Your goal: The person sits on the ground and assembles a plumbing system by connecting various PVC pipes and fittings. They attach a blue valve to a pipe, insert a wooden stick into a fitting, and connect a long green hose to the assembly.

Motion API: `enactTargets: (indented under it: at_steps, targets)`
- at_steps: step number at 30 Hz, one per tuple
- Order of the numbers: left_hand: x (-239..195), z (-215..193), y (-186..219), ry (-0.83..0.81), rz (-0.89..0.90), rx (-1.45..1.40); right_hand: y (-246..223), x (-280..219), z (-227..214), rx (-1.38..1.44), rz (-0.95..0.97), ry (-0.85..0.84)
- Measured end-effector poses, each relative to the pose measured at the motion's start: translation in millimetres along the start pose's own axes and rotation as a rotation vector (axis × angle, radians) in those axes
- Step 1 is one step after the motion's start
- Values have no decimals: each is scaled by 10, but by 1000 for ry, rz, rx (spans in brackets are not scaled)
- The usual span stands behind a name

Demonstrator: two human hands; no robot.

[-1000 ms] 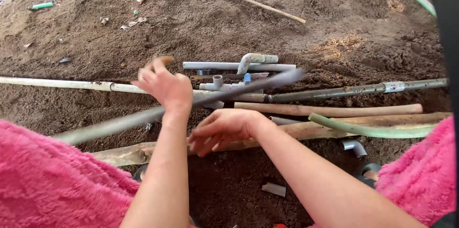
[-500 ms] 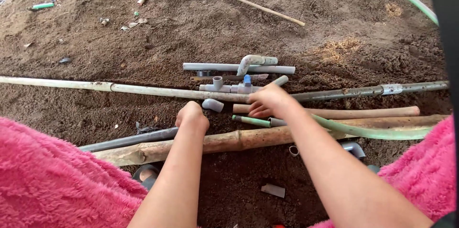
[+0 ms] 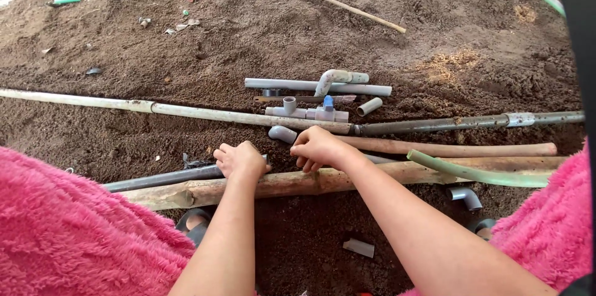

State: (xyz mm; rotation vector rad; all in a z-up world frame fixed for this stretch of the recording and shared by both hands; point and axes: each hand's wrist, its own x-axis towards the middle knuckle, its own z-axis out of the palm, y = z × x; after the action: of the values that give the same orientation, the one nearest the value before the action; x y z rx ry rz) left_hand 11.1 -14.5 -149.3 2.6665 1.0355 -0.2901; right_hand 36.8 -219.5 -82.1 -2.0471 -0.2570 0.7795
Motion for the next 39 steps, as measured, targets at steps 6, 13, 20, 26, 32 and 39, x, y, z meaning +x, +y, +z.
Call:
enactTargets:
  at_steps: [6, 13, 20, 26, 32, 39]
  targets:
    - [-5, 157, 3, 160, 129, -11, -18, 59, 87, 97, 17, 30]
    - [-724, -424, 473, 134, 403, -198, 76, 293, 116, 652, 95, 82]
    - [-517, -43, 528, 103, 378, -477, 429, 526, -15, 910, 176, 173]
    - [-355, 62, 606, 520, 219, -831, 222, 386, -17, 908, 26, 169]
    - [-435, 85, 560, 607, 319, -607, 319, 440, -4, 930, -43, 120]
    - [-449, 37, 562, 329, 487, -150, 294, 241, 36, 973, -34, 133]
